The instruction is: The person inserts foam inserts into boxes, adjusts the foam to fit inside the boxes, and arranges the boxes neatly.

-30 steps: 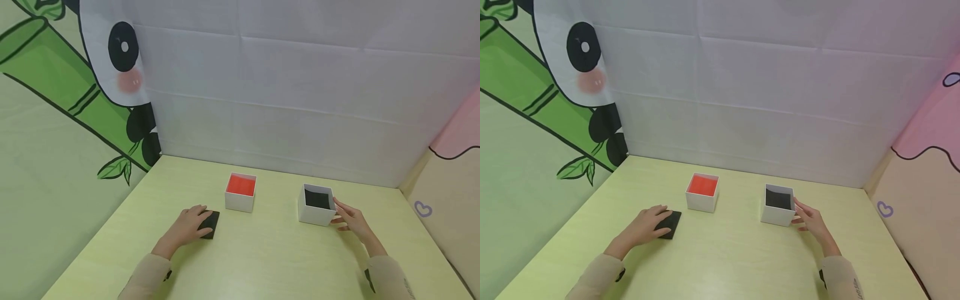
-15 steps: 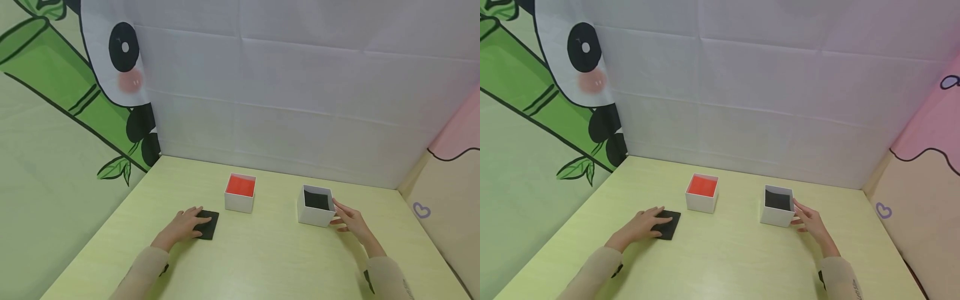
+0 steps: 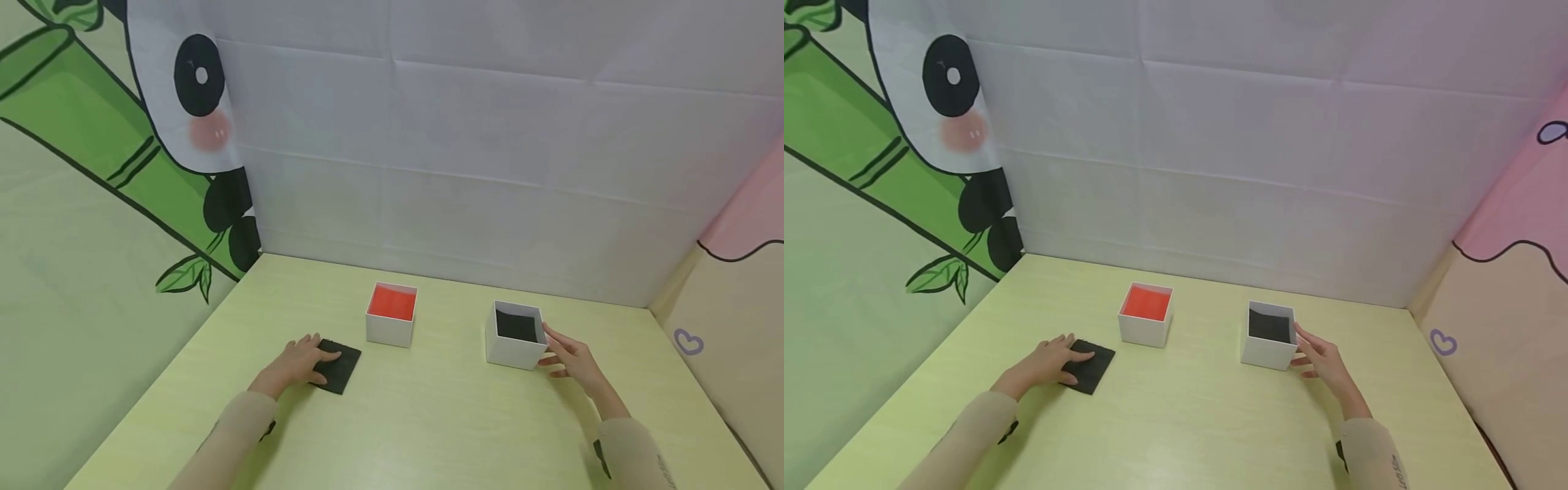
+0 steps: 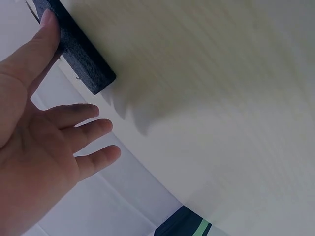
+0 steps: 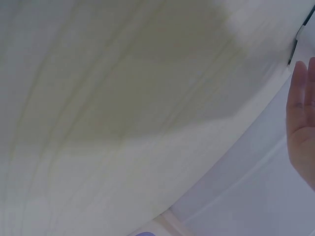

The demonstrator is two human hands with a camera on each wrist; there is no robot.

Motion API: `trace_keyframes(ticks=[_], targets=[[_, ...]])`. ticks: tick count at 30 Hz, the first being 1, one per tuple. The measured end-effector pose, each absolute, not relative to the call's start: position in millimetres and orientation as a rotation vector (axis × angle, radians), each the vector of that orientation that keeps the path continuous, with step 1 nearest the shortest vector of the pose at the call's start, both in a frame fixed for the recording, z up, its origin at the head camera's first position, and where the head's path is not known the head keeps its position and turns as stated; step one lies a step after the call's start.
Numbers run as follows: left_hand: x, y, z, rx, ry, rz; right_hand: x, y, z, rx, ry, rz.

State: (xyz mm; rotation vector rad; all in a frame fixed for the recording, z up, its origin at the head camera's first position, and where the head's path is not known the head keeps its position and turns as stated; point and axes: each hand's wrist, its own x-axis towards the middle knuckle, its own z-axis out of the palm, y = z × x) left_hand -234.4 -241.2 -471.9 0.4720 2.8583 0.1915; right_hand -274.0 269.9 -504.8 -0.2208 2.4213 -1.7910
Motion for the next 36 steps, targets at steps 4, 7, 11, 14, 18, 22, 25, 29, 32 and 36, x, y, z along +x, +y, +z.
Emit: trace_keyframes(ticks=[4, 7, 11, 14, 18, 22, 25, 29, 32, 36], targets=[[-234.5, -241.3, -474.3, 0.451, 2.855, 0.21, -274.0, 270.0, -505.4, -0.227, 2.419, -1.79], [-235.1, -240.7, -476.1, 0.476, 2.873, 0.202, -274.0, 270.1, -505.7, -0.23, 2.425, -1.791], [-236.4, -237.5, -477.8, 0.49, 2.892, 0.174, -273.9, 270.2, -505.4, -0.236, 2.437, -1.784], [-236.7, -233.4, -477.2, 0.466, 2.896, 0.175, -273.9, 270.1, -505.5, -0.237, 2.441, -1.783], [-236.3, -228.1, -475.0, 0.404, 2.91, 0.211, -274.1, 269.6, -505.8, -0.223, 2.443, -1.786], [-236.4, -227.6, -473.9, 0.347, 2.921, 0.268, -273.4, 268.0, -506.2, -0.215, 2.444, -1.785], [-236.5, -231.4, -474.6, 0.313, 2.916, 0.333, -271.5, 265.1, -509.5, -0.212, 2.441, -1.788], [-237.2, -238.3, -477.2, 0.275, 2.919, 0.403, -269.0, 261.0, -514.1, -0.194, 2.437, -1.801], [-237.3, -243.8, -479.6, 0.257, 2.935, 0.434, -266.7, 257.7, -517.4, -0.188, 2.435, -1.807], [-236.1, -250.4, -482.5, 0.24, 2.949, 0.496, -263.1, 253.0, -521.9, -0.186, 2.428, -1.819]])
